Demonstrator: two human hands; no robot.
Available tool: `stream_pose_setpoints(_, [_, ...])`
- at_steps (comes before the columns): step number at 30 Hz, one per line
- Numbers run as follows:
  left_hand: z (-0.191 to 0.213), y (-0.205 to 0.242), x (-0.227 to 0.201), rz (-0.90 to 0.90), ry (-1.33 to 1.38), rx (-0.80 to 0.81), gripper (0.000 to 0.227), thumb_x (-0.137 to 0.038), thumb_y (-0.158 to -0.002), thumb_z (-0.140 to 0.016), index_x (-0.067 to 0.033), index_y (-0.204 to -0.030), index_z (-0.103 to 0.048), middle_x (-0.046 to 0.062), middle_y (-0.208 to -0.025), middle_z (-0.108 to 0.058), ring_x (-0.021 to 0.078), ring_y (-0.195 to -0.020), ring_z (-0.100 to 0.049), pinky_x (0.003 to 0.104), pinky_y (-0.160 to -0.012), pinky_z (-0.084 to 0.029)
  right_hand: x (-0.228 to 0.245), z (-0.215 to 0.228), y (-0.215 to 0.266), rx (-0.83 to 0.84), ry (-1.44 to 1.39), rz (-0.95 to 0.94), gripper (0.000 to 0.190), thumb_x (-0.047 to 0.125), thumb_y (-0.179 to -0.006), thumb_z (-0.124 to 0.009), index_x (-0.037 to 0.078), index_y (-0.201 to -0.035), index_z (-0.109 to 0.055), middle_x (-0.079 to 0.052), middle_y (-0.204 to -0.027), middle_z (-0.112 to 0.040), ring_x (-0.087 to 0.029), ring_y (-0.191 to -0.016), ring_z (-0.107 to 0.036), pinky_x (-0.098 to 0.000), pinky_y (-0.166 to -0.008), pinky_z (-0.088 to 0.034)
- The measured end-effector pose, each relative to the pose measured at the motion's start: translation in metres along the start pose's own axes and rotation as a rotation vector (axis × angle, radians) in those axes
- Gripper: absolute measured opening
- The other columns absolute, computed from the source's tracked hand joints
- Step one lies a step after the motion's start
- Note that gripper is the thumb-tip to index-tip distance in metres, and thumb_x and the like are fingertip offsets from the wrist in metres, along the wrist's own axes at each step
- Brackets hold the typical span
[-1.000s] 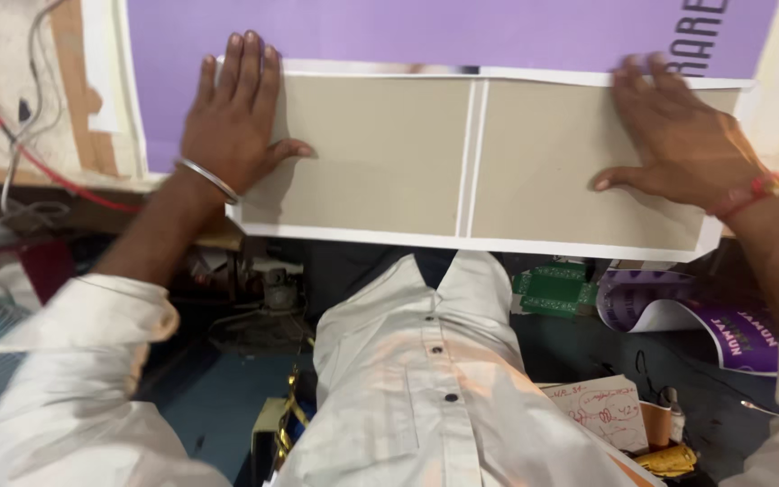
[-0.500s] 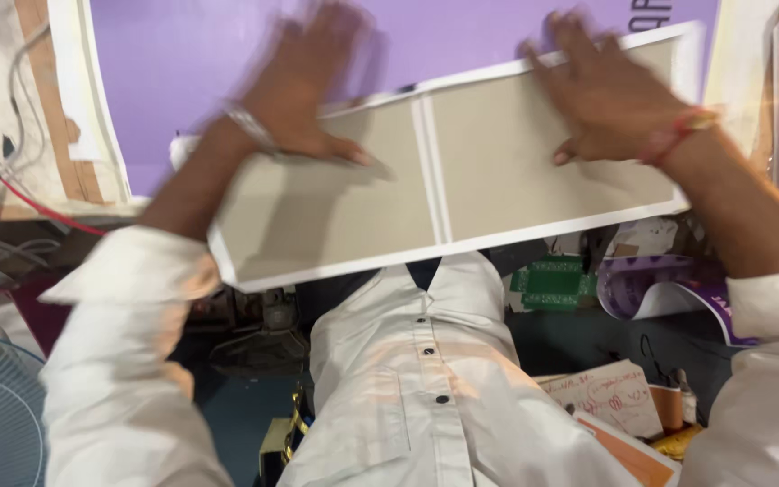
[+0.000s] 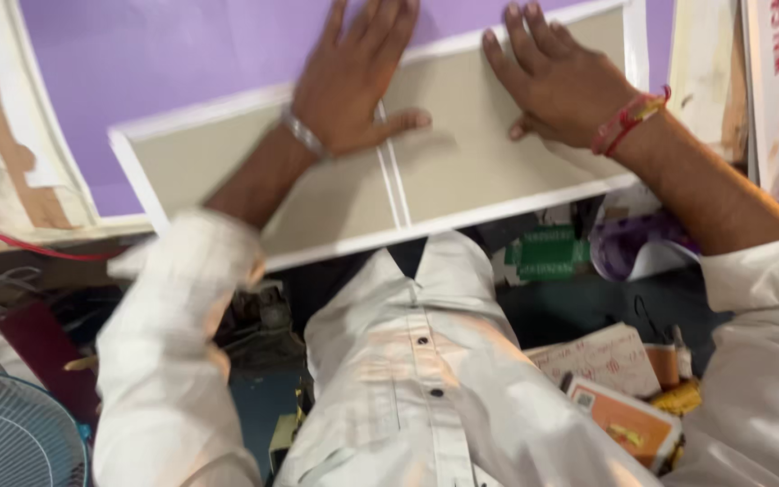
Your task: The person repeatedly folds and unfolds a multi-panel paper sample on a purple work surface. They smooth the panels with both hands, then fold the sample into a compact stack and place it aside. This sequence is repeated several times with the same sample.
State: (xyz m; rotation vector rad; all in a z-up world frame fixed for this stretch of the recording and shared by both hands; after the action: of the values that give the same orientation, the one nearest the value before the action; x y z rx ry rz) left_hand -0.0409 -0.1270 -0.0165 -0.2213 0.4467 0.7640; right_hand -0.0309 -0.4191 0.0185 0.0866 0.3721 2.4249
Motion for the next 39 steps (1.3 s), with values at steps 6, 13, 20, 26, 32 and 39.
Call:
stream_pose_setpoints(6, [-0.036, -0.014, -0.042, -0.216, 0.157, 0.104, 0.1, -0.071, -0.098, -0.054, 0.0019, -0.161, -0.027, 0.023, -0.17, -0.025, 0.0369, -0.159, -0.021, 0.055, -0.131, -0.015, 0.002, 0.007, 0.002, -0.07, 0.077, -0.004, 0.118, 0.052, -0.067, -0.084, -0.005, -0.157, -0.034, -0.031, -0.158, -0.04, -0.043, -0.148, -0.041, -0.0494, -0.121, -0.038])
stream_pose_setpoints(13, [-0.034, -0.042, -0.015, 0.126, -0.138, 0.104, 0.121, -0.082, -0.09, -0.054, 0.0089, -0.16, -0.015, 0.03, -0.167, -0.014, 0.0402, -0.158, -0.008, 0.056, -0.128, -0.007, -0.008, 0.001, 0.005, -0.13, 0.036, -0.076, 0.119, 0.063, -0.061, -0.082, 0.003, -0.156, -0.042, -0.016, -0.154, -0.057, -0.027, -0.14, -0.056, -0.0495, -0.109, -0.044])
stream_pose_setpoints(20, [-0.038, -0.036, -0.019, 0.116, -0.117, 0.049, 0.124, -0.086, -0.092, -0.047, 0.0091, -0.163, -0.011, 0.031, -0.17, -0.008, 0.0404, -0.16, -0.003, 0.055, -0.13, -0.005, -0.023, -0.033, 0.041, -0.167, 0.284, -0.406, 0.129, 0.097, -0.086, -0.032, -0.007, -0.16, -0.04, -0.023, -0.156, -0.053, -0.033, -0.145, -0.046, -0.0585, -0.117, -0.023])
stream_pose_setpoints(26, [-0.029, -0.043, -0.021, 0.102, -0.11, 0.037, 0.123, -0.082, -0.088, -0.055, 0.0091, -0.159, -0.014, 0.031, -0.167, -0.011, 0.0408, -0.157, -0.006, 0.057, -0.126, -0.007, -0.023, -0.049, 0.049, -0.105, 0.552, -0.466, 0.127, 0.1, -0.091, -0.024, -0.007, -0.156, -0.046, -0.021, -0.157, -0.048, -0.035, -0.157, -0.027, -0.0611, -0.125, 0.001])
stream_pose_setpoints(32, [-0.019, 0.021, 0.017, 0.313, -0.115, 0.114, 0.087, -0.074, -0.097, -0.054, -0.0165, -0.16, -0.034, 0.006, -0.172, -0.03, 0.027, -0.165, -0.022, 0.064, -0.132, -0.011, -0.033, -0.052, 0.045, -0.152, 0.356, -0.462, 0.126, 0.098, -0.09, -0.033, -0.011, -0.151, -0.048, -0.023, -0.157, -0.048, -0.037, -0.163, -0.024, -0.071, -0.12, 0.0])
stream_pose_setpoints(39, [0.008, 0.166, 0.027, 0.535, -0.412, -0.159, 0.1, -0.077, -0.101, -0.046, -0.0015, -0.165, -0.038, 0.026, -0.17, -0.035, 0.0421, -0.158, -0.028, 0.071, -0.119, -0.017, -0.008, -0.039, 0.029, -0.228, 0.266, -0.46, 0.092, 0.08, -0.102, -0.043, 0.016, -0.167, -0.034, -0.021, -0.168, -0.036, -0.034, -0.163, -0.024, -0.0728, -0.122, 0.0])
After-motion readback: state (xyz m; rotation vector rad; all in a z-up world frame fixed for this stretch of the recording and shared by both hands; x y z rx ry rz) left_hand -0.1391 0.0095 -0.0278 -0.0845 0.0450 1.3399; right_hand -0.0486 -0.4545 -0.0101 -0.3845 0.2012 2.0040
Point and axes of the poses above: each hand's wrist, its own y-axis away from the middle knuckle, its own z-axis out of the back of the hand, x = y × z, the point moved 1 cm from there along -y, towards the middle knuckle
